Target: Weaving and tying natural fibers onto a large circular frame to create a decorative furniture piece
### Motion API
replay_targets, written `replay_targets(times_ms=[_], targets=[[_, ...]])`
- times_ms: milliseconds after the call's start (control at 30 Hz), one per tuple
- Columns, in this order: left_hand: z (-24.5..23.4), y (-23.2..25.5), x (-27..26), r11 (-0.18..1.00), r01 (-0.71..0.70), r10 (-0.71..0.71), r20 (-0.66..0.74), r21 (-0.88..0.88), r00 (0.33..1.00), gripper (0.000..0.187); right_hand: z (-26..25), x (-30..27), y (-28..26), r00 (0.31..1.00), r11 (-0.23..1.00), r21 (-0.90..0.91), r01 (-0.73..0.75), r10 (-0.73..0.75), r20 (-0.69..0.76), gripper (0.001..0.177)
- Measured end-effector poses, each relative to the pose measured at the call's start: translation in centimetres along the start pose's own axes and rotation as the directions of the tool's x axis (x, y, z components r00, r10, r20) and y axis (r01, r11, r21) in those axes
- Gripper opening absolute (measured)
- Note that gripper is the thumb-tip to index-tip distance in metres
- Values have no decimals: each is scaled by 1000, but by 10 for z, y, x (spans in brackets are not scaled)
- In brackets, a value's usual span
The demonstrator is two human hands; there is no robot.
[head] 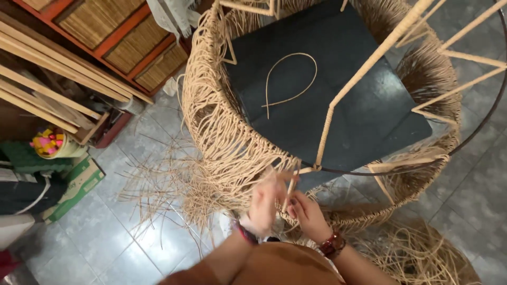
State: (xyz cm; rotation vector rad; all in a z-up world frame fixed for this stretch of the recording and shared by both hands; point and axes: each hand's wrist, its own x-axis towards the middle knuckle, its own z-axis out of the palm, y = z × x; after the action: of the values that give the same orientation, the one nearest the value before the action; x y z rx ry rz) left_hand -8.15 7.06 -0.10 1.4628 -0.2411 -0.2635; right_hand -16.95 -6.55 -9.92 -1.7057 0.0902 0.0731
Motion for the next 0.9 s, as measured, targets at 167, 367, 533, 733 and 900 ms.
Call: replay_targets(times_ms=[167,367,533,733,900], targets=[[15,-73,-26,840,-66,110,51,-539,993,46,-15,3,-60,932,548,-828,120,226,285,17],[-5,-112,-31,887,-458,461,133,-57,877,43,-48,62,-106,851,51,-982,182,-508,131,12],[-25,-108,-62,987,-153,162,-219,59,962,23,-44,85,-64,864,41,-960,278,-448,231,10],[-20,-174,-71,643,594,-765,-372,-483,526,30,-45,95,-39,834,47,-955,292,-502,231,13],[-41,-207,-99,493,719,-860,-400,-490,316,26,-45,98,-42,831,42,-960,278,-512,219,12]])
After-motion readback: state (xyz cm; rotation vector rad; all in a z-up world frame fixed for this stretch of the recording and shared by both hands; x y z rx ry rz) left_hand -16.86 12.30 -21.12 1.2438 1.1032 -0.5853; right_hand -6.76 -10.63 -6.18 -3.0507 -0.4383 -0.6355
